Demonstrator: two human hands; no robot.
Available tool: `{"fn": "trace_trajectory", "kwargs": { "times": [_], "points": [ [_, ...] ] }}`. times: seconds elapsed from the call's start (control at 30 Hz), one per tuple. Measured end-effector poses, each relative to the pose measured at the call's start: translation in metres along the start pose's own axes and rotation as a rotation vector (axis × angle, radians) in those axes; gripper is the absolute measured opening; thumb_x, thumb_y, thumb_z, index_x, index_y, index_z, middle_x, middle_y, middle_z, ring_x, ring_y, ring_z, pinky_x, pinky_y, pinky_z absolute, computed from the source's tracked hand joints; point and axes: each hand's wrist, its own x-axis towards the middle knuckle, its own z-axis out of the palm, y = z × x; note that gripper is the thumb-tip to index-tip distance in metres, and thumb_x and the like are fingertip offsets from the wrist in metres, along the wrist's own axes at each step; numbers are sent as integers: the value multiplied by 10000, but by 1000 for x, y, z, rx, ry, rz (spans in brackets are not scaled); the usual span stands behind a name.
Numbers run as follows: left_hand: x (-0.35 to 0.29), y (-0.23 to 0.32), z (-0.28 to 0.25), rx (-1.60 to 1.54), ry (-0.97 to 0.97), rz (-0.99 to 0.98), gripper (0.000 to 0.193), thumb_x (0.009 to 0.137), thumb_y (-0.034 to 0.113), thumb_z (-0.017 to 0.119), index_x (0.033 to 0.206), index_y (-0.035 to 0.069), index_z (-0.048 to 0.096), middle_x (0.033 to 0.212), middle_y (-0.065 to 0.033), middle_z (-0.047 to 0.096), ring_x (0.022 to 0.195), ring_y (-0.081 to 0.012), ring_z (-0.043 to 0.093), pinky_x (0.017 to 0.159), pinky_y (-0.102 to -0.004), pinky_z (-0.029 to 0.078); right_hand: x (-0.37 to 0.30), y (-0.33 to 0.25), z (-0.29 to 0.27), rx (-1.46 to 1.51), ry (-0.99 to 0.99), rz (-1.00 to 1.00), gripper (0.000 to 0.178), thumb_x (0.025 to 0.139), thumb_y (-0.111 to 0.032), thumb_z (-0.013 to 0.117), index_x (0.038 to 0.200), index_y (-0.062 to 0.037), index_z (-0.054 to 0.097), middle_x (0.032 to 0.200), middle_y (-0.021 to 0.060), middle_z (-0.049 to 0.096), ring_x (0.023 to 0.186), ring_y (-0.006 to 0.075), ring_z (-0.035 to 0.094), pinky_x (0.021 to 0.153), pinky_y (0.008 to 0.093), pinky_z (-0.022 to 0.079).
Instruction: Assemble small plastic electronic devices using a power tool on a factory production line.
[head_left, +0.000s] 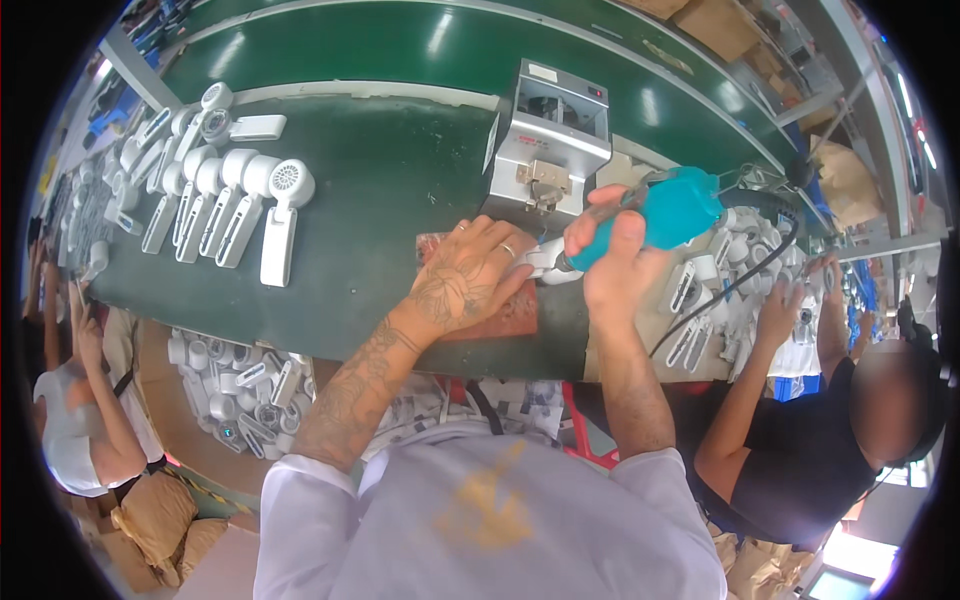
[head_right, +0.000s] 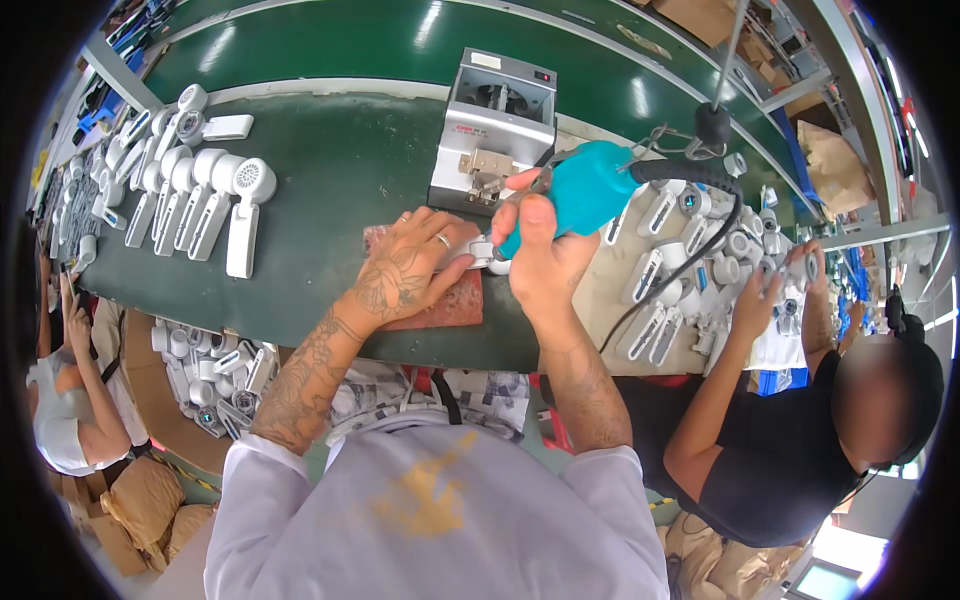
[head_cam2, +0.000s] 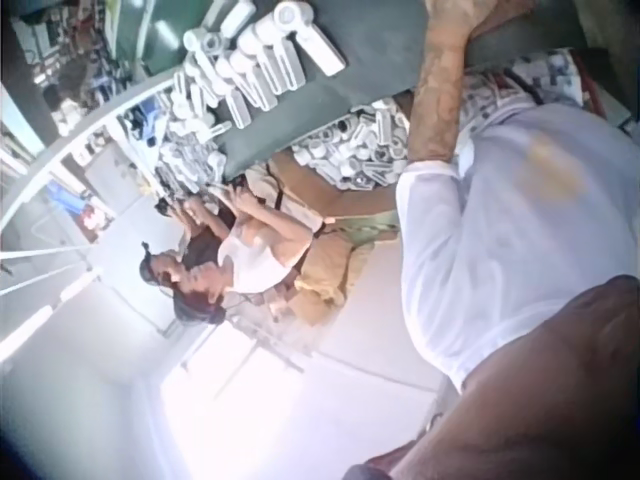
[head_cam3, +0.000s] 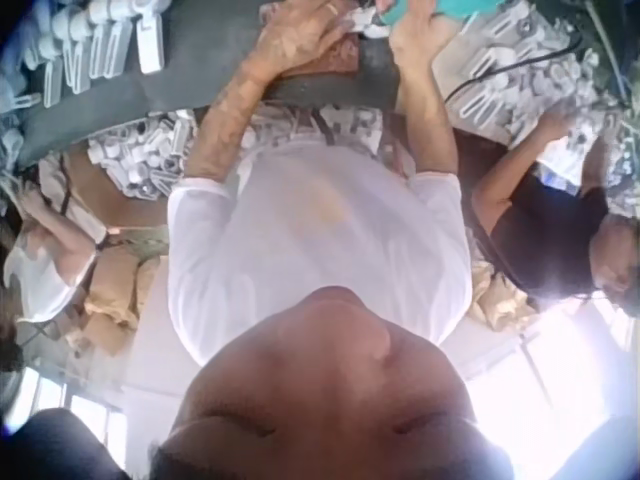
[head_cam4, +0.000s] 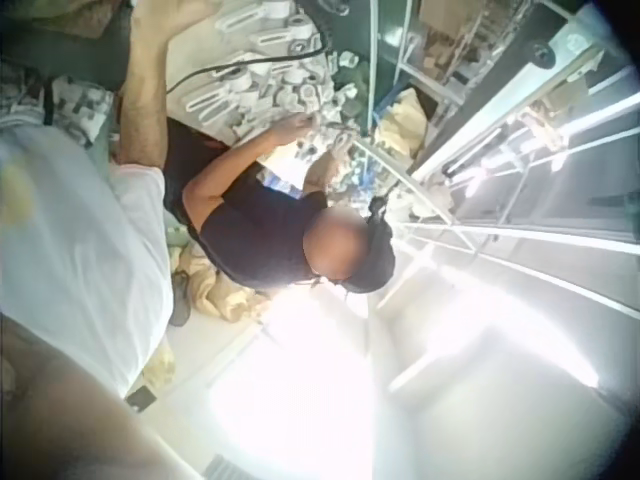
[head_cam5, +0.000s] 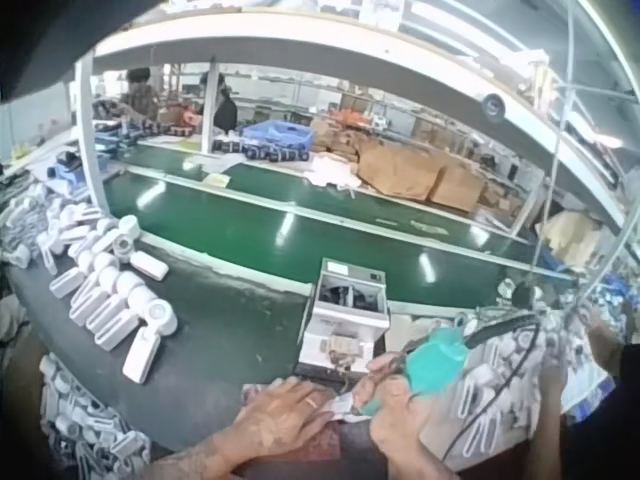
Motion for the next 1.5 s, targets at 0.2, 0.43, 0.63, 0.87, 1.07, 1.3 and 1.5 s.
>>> {"fn": "trace_trajectory", "kwargs": {
  "times": [0.2, 0.43, 0.63, 0.87, 1.07, 1.3, 1.5],
  "points": [
    [0, 1, 3, -9, -30, -22, 297, 899, 216, 678, 1134, 34, 672, 1083, -118, 621, 991, -318, 572, 884, -437, 455, -7, 9, -2, -92, 10, 23, 543, 996, -499, 573, 1040, 41, 538, 662, 73, 539, 583, 181, 549, 563, 310, 462],
    [0, 0, 2, -19, -43, -17, 321, 896, 206, 669, 1167, 35, 654, 1139, -114, 627, 1002, -322, 569, 890, -450, 454, -15, 25, -6, -38, -42, 11, 424, 1004, -422, 588, 963, -5, 520, 687, 74, 537, 593, 177, 543, 560, 314, 462],
    [-2, -2, -1, 52, -19, 25, 340, 913, 256, 656, 1154, 17, 636, 1183, -106, 627, 1045, -312, 581, 942, -478, 472, -17, 29, -2, -42, -24, 17, 410, 1006, -418, 590, 960, -15, 529, 691, 71, 540, 595, 173, 542, 552, 312, 457],
    [-34, 14, -12, 182, -15, 245, 366, 798, 204, 775, 1137, 101, 685, 1160, -72, 685, 948, -280, 661, 801, -423, 520, -37, -23, -14, 94, 134, 105, 607, 899, -632, 628, 993, -39, 539, 648, 54, 519, 563, 177, 510, 530, 316, 428],
    [-71, -38, -72, 449, 380, -389, 277, 884, 89, 675, 1148, 9, 643, 1102, -181, 666, 1019, -380, 612, 909, -460, 469, -76, -53, -52, 29, 244, 76, 731, 848, -733, 602, 1028, -31, 505, 608, 56, 478, 531, 185, 506, 500, 311, 430],
    [68, 68, 21, -99, 142, -161, 318, 913, 287, 671, 1090, 23, 670, 1094, -208, 668, 1004, -352, 665, 878, -419, 542, -106, -50, -106, -79, 318, 114, 693, 856, -591, 722, 1049, 53, 556, 749, 90, 587, 617, 174, 585, 554, 293, 461],
    [171, 69, 187, -23, 73, -162, 462, 887, 413, 669, 1092, 1, 624, 1033, -181, 657, 985, -368, 651, 872, -448, 538, -115, -59, -112, -119, 268, 81, 466, 894, -320, 744, 1094, 62, 565, 812, 86, 605, 633, 143, 582, 561, 274, 437]
  ]
}}
